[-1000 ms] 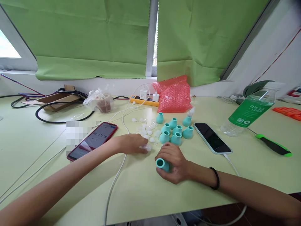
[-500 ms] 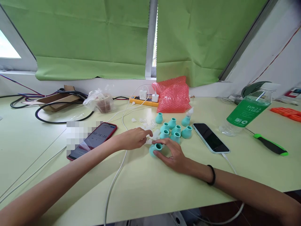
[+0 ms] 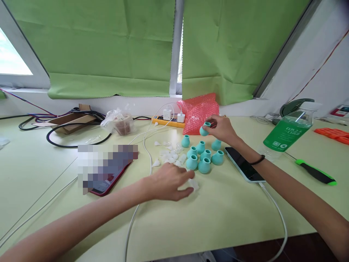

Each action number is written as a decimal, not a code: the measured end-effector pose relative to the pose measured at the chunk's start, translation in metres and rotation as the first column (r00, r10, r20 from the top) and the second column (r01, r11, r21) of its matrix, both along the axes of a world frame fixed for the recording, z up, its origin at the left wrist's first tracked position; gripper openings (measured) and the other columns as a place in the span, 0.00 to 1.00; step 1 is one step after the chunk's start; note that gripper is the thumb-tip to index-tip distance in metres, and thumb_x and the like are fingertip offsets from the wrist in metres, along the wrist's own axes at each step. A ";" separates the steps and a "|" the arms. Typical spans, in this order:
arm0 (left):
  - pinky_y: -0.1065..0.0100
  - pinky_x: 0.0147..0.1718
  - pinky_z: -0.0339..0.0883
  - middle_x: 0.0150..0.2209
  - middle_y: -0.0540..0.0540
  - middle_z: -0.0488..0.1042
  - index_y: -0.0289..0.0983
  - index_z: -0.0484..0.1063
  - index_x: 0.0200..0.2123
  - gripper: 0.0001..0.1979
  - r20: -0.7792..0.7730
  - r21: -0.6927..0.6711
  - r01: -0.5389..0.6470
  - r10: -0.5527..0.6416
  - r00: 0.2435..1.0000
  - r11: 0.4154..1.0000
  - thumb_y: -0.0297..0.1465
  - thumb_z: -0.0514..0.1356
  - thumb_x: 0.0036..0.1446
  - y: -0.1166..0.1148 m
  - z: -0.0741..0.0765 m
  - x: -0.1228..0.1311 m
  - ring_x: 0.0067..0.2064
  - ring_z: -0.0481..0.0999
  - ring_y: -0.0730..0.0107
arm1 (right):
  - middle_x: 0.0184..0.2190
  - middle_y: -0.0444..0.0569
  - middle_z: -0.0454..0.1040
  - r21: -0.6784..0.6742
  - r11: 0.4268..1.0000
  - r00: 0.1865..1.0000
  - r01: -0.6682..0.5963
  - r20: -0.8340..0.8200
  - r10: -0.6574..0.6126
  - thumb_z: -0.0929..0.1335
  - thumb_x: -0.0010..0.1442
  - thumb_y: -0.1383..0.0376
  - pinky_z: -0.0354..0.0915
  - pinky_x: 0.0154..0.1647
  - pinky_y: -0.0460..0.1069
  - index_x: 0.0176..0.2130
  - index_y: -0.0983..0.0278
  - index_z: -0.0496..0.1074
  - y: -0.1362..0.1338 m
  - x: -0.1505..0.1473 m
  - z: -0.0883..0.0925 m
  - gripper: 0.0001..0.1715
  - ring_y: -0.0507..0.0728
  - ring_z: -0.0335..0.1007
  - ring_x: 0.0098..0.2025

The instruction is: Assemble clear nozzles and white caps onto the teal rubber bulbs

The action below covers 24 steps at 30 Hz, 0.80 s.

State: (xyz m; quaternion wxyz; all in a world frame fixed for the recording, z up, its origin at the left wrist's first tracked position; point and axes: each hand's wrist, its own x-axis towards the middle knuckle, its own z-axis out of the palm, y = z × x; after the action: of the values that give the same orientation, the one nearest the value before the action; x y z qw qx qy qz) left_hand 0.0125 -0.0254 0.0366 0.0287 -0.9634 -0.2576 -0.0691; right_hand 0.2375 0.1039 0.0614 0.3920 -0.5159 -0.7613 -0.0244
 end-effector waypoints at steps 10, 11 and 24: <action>0.67 0.24 0.61 0.34 0.43 0.66 0.35 0.65 0.37 0.11 -0.108 0.138 0.026 -0.011 0.994 0.990 0.28 0.45 0.57 -0.011 -0.038 0.014 0.33 0.67 0.64 | 0.31 0.50 0.73 -0.221 0.975 0.896 0.034 0.439 0.068 0.65 0.47 0.62 0.60 0.32 0.47 0.32 0.67 0.69 0.021 0.008 -0.024 0.12 0.56 0.67 0.33; 0.66 0.25 0.61 0.34 0.42 0.66 0.35 0.65 0.38 0.11 -0.102 0.135 0.023 -0.009 0.995 0.991 0.29 0.45 0.57 -0.010 -0.038 0.014 0.34 0.67 0.63 | 0.32 0.51 0.73 -0.215 0.976 0.889 0.041 0.454 0.063 0.65 0.48 0.61 0.60 0.32 0.47 0.34 0.67 0.68 0.020 0.009 -0.023 0.13 0.56 0.67 0.34; 0.65 0.27 0.60 0.33 0.42 0.66 0.33 0.65 0.37 0.10 -0.116 0.174 0.047 -0.027 0.993 0.984 0.28 0.46 0.55 -0.013 -0.038 0.016 0.34 0.64 0.63 | 0.34 0.56 0.72 -0.124 0.991 0.738 0.049 0.673 0.048 0.63 0.52 0.58 0.58 0.32 0.50 0.38 0.67 0.67 0.010 0.016 -0.022 0.17 0.61 0.66 0.36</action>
State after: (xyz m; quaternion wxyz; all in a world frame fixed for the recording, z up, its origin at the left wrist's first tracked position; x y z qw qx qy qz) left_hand 0.0281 -0.0382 -0.0015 0.1271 -0.9641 -0.2303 -0.0373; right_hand 0.2533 0.1139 0.0392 0.0546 -0.4971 -0.8513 -0.1587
